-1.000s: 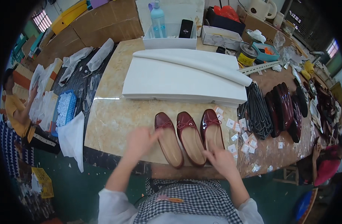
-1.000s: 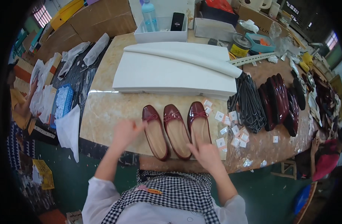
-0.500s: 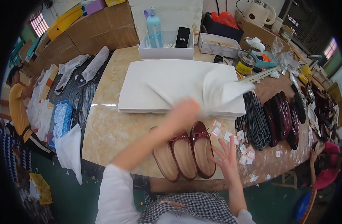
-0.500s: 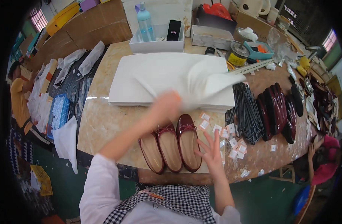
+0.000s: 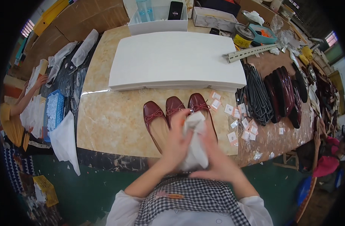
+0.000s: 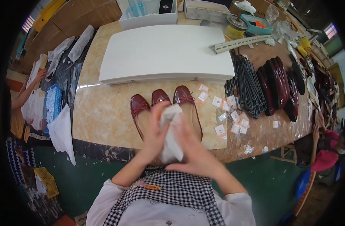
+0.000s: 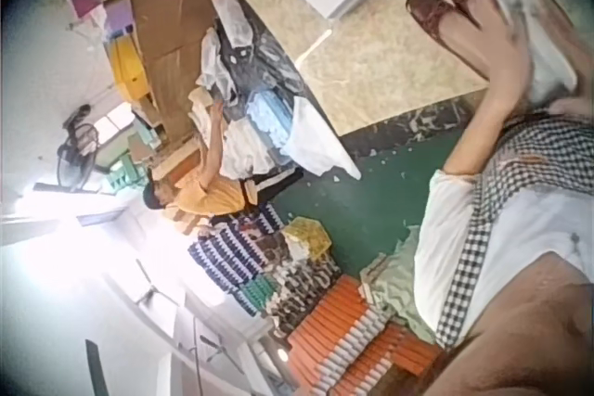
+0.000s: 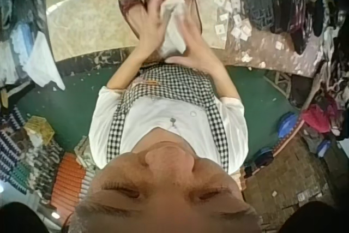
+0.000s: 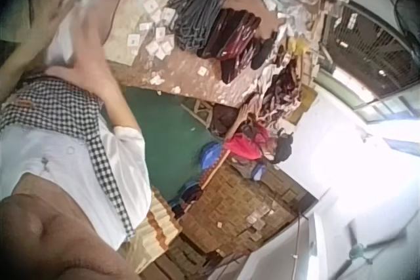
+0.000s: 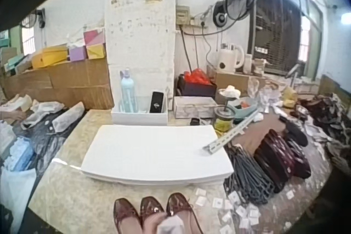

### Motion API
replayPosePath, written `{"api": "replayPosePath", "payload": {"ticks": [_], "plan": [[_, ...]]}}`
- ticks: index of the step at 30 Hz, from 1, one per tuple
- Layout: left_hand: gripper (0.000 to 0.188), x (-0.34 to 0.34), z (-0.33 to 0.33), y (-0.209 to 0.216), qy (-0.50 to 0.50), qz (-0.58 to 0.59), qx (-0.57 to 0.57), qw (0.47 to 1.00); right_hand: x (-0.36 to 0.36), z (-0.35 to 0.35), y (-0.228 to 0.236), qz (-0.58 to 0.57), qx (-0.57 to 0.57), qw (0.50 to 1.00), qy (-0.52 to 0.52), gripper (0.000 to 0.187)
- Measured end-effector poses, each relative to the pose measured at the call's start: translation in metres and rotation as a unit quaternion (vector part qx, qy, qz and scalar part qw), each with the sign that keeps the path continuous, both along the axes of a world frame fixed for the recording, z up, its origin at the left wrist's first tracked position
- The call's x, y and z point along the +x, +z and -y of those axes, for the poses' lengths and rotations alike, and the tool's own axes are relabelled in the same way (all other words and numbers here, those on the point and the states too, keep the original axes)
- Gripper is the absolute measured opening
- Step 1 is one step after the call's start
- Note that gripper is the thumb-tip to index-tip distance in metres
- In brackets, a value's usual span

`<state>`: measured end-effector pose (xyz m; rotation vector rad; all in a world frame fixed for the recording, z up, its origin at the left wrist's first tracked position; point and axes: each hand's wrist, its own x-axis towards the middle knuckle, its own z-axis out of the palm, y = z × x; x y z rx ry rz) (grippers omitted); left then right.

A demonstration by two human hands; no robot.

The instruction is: The person cleans maroon patent leather shoes using a white cloth and a small orange tool. They wipe the exterior and interior surfaces, then insert a metal rod into the shoe to adjust the shape. The person repeats this process for multiple pairs of shoes on the table.

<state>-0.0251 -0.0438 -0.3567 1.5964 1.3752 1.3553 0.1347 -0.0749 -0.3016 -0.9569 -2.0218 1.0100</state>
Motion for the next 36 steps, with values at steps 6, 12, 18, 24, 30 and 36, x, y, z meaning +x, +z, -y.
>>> {"api": "replayPosePath", "payload": {"ticks": [6, 12, 18, 24, 30, 36], "plan": [[0.027, 0.005, -0.008, 0.0, -0.185, -0.137, -0.223, 0.947, 0.061, -0.057, -0.029, -0.223, -0.285, 0.901, -0.239, 0.066], [0.026, 0.046, 0.034, -0.023, -0.31, -0.36, 0.016, 0.88, 0.02, -0.081, -0.086, 0.316, 0.183, 0.926, -0.093, 0.035], [0.01, 0.048, 0.034, -0.043, -0.279, -0.436, 0.046, 0.854, 0.015, -0.103, -0.098, 0.241, 0.096, 0.96, -0.102, 0.043], [0.018, 0.054, 0.027, -0.037, -0.324, -0.43, 0.072, 0.839, 0.014, -0.128, -0.114, 0.211, 0.032, 0.955, -0.204, 0.058], [0.061, 0.005, -0.146, 0.015, -0.008, -0.565, 0.249, 0.787, 0.06, -0.087, -0.084, 0.052, -0.081, 0.969, -0.228, 0.049], [0.046, -0.075, -0.251, -0.01, 0.088, -0.488, 0.035, 0.868, 0.078, -0.05, -0.07, 0.018, -0.107, 0.961, -0.254, 0.05]]}}
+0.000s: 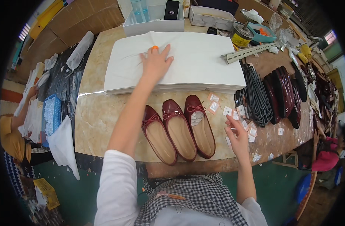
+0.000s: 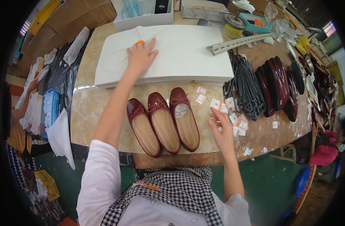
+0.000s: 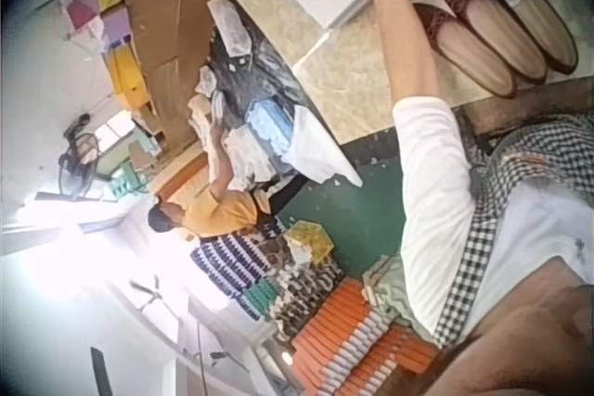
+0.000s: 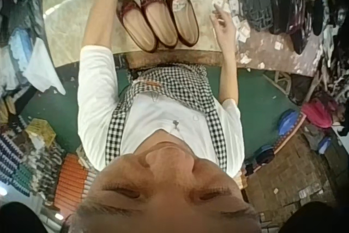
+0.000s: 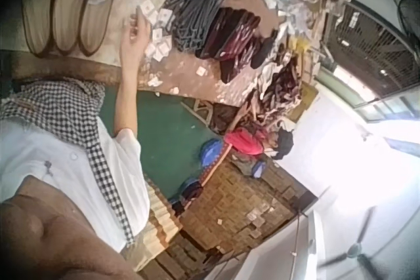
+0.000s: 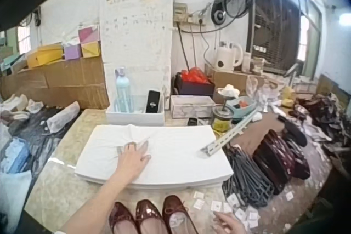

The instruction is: The person cleans maroon patent leather shoes using a white cloth and a small orange tool. They wipe the exterior and interior surfaces, then insert a metal rod into the shoe to adjust the shape. The person repeats this process for multiple pairs of shoes on the table.

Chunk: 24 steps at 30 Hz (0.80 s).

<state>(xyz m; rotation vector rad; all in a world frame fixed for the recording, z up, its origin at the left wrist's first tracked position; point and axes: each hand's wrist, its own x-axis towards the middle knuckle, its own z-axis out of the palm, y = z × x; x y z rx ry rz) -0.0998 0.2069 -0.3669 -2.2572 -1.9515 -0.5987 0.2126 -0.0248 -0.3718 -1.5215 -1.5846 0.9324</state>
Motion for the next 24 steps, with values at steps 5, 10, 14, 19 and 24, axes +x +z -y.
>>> {"api": "replayPosePath", "payload": {"ticks": [5, 10, 14, 19, 24], "plan": [[0.014, 0.07, 0.127, 0.043, -0.315, 0.076, -0.052, 0.945, -0.035, 0.004, 0.017, -0.428, -0.041, 0.9, -0.078, 0.07], [0.02, 0.073, 0.248, 0.073, -0.395, 0.353, -0.071, 0.845, -0.064, 0.021, 0.018, -0.589, -0.291, 0.754, -0.012, 0.052], [0.029, 0.046, 0.249, 0.036, -0.24, 0.373, 0.054, 0.895, -0.072, 0.011, 0.041, -0.338, -0.3, 0.882, 0.131, 0.054], [0.027, 0.041, 0.242, 0.031, -0.028, 0.526, -0.05, 0.849, -0.11, 0.017, 0.058, 0.046, 0.115, 0.948, 0.292, 0.07], [0.027, 0.037, 0.254, -0.017, -0.189, 0.184, -0.236, 0.935, -0.092, -0.038, 0.012, -0.084, -0.06, 0.986, 0.135, 0.036]]}}
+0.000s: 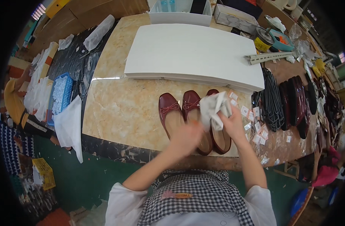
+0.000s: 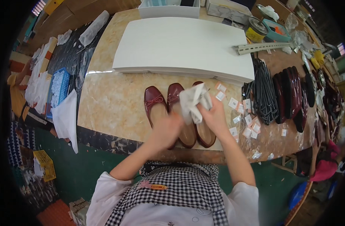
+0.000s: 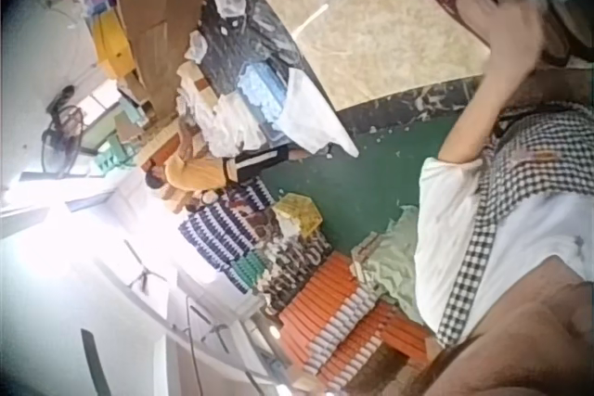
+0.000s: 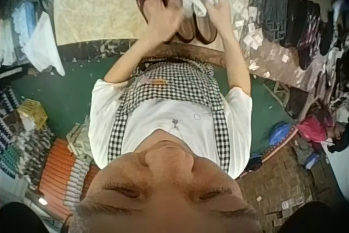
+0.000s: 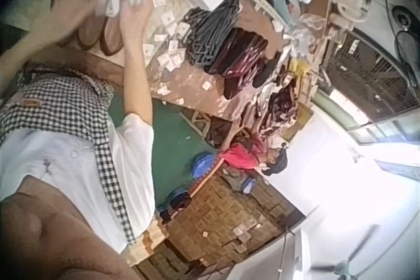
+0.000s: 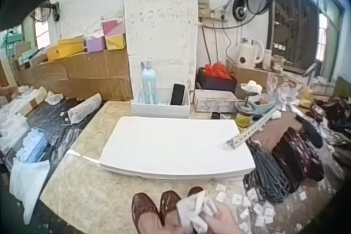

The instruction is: The person cleans maroon patent leather shoes using a white cloth and a small orange tool. They wipe the exterior and interior surfaces, then insert a metal rod into the shoe to adjust the shape. The person repeats this process for multiple pairs of shoes on the table.

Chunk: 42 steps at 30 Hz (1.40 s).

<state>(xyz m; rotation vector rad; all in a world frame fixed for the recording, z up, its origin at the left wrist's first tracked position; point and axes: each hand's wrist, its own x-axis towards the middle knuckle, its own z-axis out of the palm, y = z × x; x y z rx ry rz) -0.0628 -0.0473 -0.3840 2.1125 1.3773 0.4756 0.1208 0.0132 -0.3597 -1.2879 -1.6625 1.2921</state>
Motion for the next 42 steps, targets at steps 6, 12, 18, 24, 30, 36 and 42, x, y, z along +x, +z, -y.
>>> {"api": "replayPosePath", "payload": {"ticks": [6, 12, 18, 24, 30, 36, 42], "plan": [[0.033, 0.047, 0.042, -0.012, -0.041, -0.024, 0.124, 0.991, -0.043, -0.013, -0.045, 0.386, 0.411, 0.814, 0.142, 0.033], [0.032, 0.039, 0.043, -0.007, -0.038, -0.046, 0.093, 0.994, -0.036, -0.02, -0.025, 0.265, 0.277, 0.905, 0.183, 0.057], [0.035, 0.036, 0.023, 0.0, -0.15, -0.084, 0.1, 0.98, -0.044, -0.047, -0.04, 0.395, 0.286, 0.869, 0.084, 0.062], [0.061, -0.032, -0.211, 0.046, 0.1, -0.227, 0.41, 0.877, -0.01, 0.01, 0.005, 0.28, 0.329, 0.9, 0.058, 0.05], [0.038, -0.03, -0.233, 0.013, 0.17, -0.127, 0.27, 0.939, 0.042, 0.049, 0.004, 0.229, 0.224, 0.946, 0.052, 0.06], [0.016, 0.036, -0.054, 0.062, -0.083, 0.163, 0.225, 0.957, 0.042, 0.042, -0.001, -0.488, -0.293, 0.8, -0.189, 0.059], [0.018, -0.01, -0.012, 0.068, -0.002, 0.294, 0.224, 0.929, -0.017, 0.06, 0.037, -0.276, -0.368, 0.882, -0.101, 0.041]]}}
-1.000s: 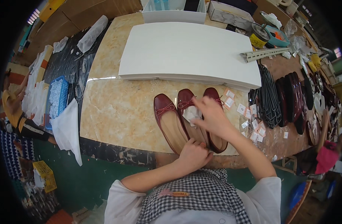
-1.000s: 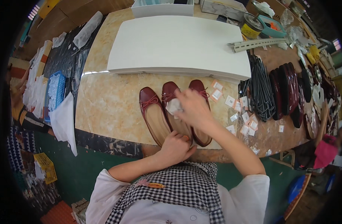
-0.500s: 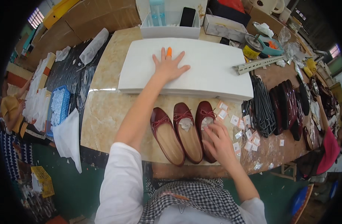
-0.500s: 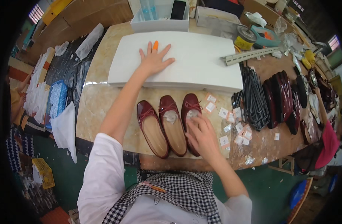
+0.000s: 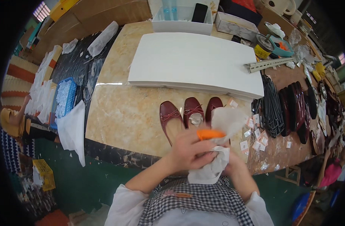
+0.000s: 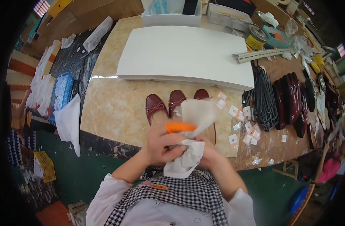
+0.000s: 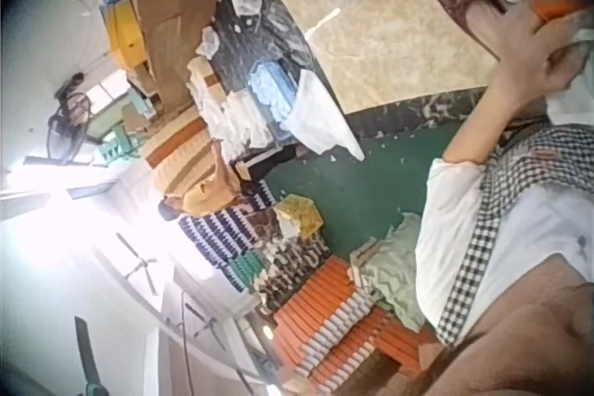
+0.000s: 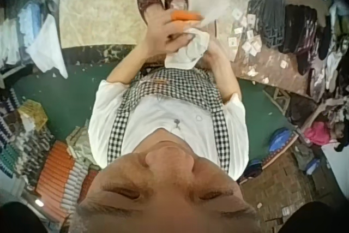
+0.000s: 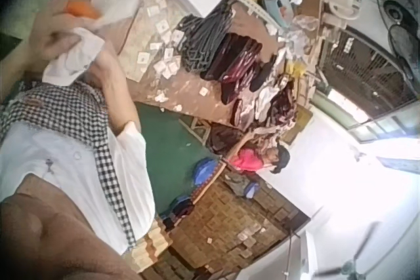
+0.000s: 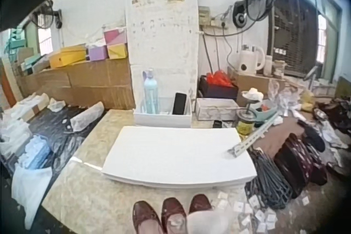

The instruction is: The person cleans maroon patent leather shoes using a white cloth and a small orange tool. They wipe the exterior and interior surfaces, then insert a metal rod into the shoe to adjust the shape. The person repeats this process for multiple pairs of shoes on the table.

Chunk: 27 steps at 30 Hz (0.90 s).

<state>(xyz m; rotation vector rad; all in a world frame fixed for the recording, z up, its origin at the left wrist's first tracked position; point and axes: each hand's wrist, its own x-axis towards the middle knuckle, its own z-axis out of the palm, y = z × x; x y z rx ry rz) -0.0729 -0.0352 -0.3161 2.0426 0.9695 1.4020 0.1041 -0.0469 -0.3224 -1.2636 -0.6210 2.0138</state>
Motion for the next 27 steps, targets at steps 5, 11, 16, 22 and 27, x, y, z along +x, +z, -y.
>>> {"api": "replayPosePath", "payload": {"ticks": [5, 11, 16, 22, 27], "plan": [[0.029, -0.021, 0.006, -0.026, 0.192, 0.144, -0.235, 0.942, -0.034, -0.017, 0.015, 0.278, 0.566, 0.753, 0.187, 0.066], [0.025, -0.037, 0.027, -0.058, 0.175, 0.238, -0.313, 0.902, -0.054, -0.066, -0.027, 0.16, 0.405, 0.899, 0.057, 0.046], [0.021, -0.002, 0.074, -0.07, 0.132, -0.314, -0.179, 0.923, -0.074, -0.053, -0.064, 0.431, 0.664, 0.542, 0.281, 0.01], [0.015, 0.008, 0.076, -0.081, 0.14, -0.326, -0.106, 0.929, -0.112, -0.058, -0.088, 0.488, 0.623, 0.541, 0.285, 0.022], [0.017, 0.012, 0.076, -0.071, 0.121, -0.328, -0.106, 0.931, -0.094, -0.09, -0.078, 0.528, 0.62, 0.511, 0.273, 0.055]]}}
